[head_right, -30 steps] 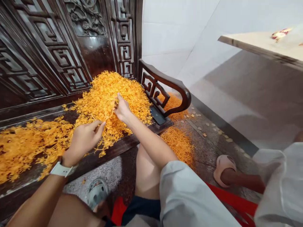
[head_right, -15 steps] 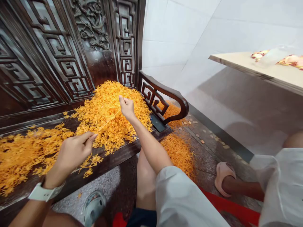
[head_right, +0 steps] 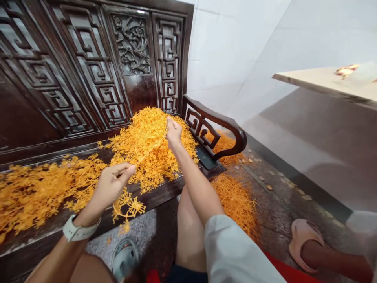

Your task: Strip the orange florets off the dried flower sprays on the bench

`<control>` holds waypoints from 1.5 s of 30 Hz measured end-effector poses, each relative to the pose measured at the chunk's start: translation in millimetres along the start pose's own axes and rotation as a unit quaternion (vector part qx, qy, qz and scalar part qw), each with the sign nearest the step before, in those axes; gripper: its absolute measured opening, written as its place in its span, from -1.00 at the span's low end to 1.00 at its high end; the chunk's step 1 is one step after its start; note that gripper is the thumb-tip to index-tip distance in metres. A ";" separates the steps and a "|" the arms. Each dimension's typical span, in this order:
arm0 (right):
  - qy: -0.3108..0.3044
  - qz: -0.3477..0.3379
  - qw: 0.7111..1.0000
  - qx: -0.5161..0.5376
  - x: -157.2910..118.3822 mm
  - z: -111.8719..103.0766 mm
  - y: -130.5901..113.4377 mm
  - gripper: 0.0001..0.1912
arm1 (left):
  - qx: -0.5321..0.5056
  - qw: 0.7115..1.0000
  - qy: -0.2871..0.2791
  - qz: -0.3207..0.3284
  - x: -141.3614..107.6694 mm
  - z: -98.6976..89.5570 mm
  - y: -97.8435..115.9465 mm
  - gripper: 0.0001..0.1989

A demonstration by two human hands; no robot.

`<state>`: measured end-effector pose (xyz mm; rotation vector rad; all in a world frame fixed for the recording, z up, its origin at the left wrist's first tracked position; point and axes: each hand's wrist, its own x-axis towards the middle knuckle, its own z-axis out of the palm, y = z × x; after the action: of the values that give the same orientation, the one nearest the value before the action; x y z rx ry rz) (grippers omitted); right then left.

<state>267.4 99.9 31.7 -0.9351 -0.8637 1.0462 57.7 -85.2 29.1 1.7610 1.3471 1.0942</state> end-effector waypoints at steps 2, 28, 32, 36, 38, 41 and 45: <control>-0.001 -0.003 1.000 -0.008 2.7 2.2 3.2 -0.41 | -0.065 0.998 -0.004 -0.024 1.8 0.0 2.7 -0.59; 0.014 0.058 0.998 -0.008 41.8 -52.5 -3.0 -0.50 | -0.036 0.964 0.265 0.006 -18.8 -54.1 7.7 -0.72; -0.492 0.100 0.858 -0.113 -1.7 -39.3 -31.3 -0.50 | -0.073 0.957 0.283 -0.002 -2.0 -73.4 -12.9 -0.72; -0.605 0.124 0.786 -0.036 -2.4 -23.6 -25.0 -0.42 | -0.060 0.945 0.320 0.014 6.9 -83.0 -17.3 -0.73; -0.407 0.106 0.905 0.063 8.3 -17.0 -11.1 -0.44 | -0.070 0.949 0.307 0.010 11.5 -79.9 -17.2 -0.72; -0.173 0.188 0.963 0.088 12.7 -8.3 5.8 -0.61 | -0.068 0.960 0.271 -0.004 19.9 -65.4 -16.0 -0.69; -0.198 0.199 0.960 -0.009 -14.1 -2.4 3.9 -0.77 | -0.032 0.972 0.231 0.009 28.5 -46.1 -14.2 -0.66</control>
<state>264.5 86.8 25.4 -0.9527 -1.0371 1.6125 13.7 -53.5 43.2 1.5285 1.5401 1.6089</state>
